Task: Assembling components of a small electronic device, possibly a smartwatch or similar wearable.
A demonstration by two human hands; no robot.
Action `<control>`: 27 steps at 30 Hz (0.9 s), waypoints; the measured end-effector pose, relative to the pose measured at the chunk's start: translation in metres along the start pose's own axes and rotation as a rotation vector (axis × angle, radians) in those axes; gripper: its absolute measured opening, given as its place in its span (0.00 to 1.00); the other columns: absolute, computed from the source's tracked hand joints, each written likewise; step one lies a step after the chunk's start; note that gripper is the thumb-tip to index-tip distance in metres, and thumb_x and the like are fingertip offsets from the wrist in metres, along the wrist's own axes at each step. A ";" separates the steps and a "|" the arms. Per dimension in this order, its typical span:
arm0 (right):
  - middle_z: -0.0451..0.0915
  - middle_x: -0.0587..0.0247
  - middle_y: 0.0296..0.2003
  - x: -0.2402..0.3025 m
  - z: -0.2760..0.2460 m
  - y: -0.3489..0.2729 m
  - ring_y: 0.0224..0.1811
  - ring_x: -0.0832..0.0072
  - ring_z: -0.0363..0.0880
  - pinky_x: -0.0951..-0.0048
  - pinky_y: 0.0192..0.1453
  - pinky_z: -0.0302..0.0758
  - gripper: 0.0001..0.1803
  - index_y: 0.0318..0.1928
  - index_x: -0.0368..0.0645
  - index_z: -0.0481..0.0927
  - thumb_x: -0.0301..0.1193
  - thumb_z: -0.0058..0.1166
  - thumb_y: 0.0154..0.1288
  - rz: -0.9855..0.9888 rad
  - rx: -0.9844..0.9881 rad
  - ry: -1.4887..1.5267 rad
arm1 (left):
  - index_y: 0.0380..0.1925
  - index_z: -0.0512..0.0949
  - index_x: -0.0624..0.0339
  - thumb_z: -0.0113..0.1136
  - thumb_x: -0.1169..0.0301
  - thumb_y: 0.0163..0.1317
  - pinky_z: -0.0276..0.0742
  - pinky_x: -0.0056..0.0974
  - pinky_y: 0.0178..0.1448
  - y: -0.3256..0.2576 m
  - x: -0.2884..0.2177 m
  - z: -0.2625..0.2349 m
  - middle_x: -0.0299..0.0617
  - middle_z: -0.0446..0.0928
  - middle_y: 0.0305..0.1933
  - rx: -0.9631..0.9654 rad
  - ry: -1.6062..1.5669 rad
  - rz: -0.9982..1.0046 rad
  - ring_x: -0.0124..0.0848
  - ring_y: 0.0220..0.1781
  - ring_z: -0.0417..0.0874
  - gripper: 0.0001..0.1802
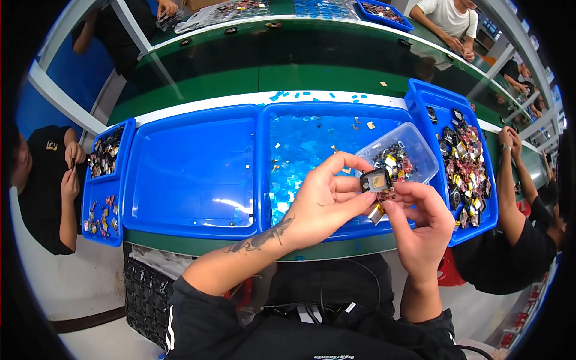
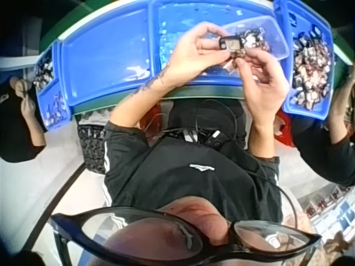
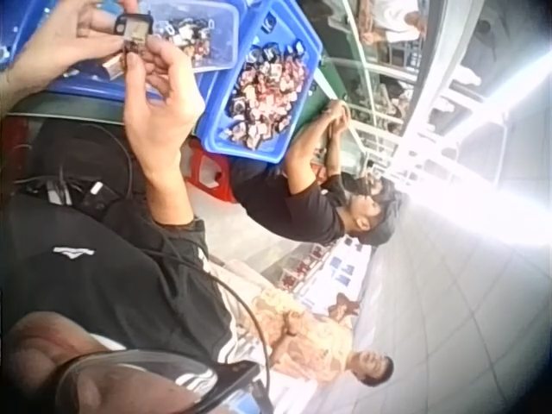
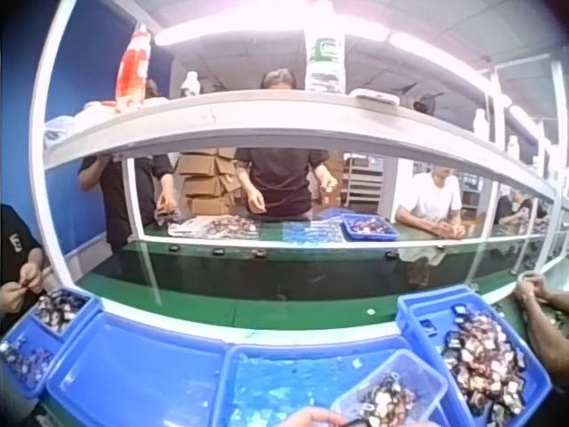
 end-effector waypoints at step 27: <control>0.77 0.62 0.26 0.002 0.000 0.014 0.25 0.79 0.74 0.79 0.30 0.72 0.03 0.31 0.33 0.79 0.17 0.59 0.54 -0.004 0.149 -0.213 | 0.52 0.63 0.62 0.50 0.81 0.68 0.80 0.31 0.52 -0.003 0.004 0.007 0.47 0.79 0.45 0.023 0.044 0.062 0.26 0.49 0.81 0.15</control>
Point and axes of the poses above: each hand's wrist, its own y-axis towards the middle knuckle, its own z-axis out of the palm, x = y × z, the point moved 7 cm from there along y, towards the middle knuckle
